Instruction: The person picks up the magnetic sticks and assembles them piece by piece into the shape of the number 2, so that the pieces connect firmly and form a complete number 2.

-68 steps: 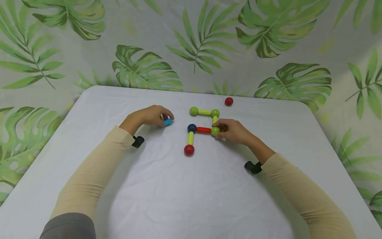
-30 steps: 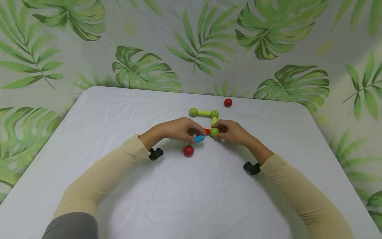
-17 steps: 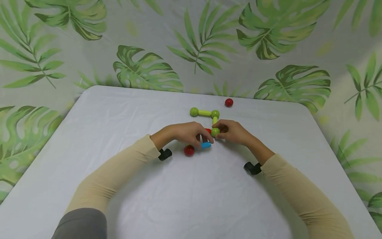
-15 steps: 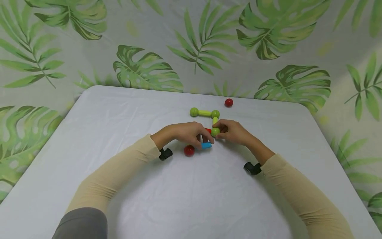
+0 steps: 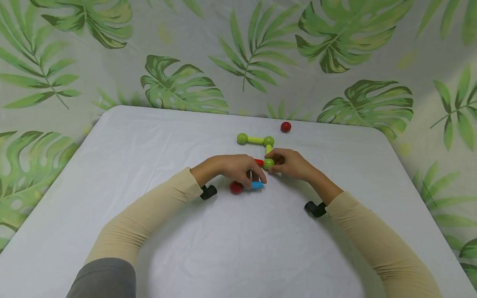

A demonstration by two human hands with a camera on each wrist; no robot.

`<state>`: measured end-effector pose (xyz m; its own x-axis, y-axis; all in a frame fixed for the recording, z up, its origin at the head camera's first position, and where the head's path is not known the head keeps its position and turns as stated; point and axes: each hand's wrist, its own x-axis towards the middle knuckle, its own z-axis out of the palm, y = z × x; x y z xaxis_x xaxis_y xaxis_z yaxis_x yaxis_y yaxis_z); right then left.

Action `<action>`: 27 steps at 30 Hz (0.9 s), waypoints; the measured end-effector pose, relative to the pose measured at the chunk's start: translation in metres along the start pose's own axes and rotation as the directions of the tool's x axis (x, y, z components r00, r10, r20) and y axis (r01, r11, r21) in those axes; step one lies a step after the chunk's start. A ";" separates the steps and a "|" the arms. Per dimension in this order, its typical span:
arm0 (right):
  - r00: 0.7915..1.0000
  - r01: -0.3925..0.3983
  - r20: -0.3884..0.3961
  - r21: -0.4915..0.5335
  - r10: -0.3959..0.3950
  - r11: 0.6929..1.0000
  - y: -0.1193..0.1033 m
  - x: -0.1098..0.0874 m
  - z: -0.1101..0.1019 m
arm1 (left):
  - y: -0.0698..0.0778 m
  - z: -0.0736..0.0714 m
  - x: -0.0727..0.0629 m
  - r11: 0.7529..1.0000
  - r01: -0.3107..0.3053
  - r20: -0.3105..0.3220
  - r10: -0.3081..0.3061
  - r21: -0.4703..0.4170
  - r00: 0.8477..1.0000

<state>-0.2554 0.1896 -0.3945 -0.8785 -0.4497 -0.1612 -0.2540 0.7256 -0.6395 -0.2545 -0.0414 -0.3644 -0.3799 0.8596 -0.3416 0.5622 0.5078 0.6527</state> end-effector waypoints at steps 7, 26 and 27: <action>1.000 0.004 -0.003 0.000 -0.004 1.000 0.000 0.000 0.001 | 0.003 0.001 0.001 0.999 0.018 0.008 -0.018 0.044 1.000; 1.000 -0.004 -0.005 -0.011 0.004 1.000 0.001 0.000 0.002 | 0.004 0.001 -0.006 0.997 0.006 -0.033 -0.003 0.071 0.999; 1.000 -0.009 -0.005 -0.014 0.009 1.000 0.000 0.000 0.001 | 0.003 0.000 -0.009 0.998 -0.002 -0.054 0.006 0.066 0.999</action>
<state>-0.2551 0.1883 -0.3954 -0.8829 -0.4403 -0.1635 -0.2512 0.7368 -0.6277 -0.2494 -0.0478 -0.3591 -0.4156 0.8584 -0.3007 0.6100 0.5083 0.6079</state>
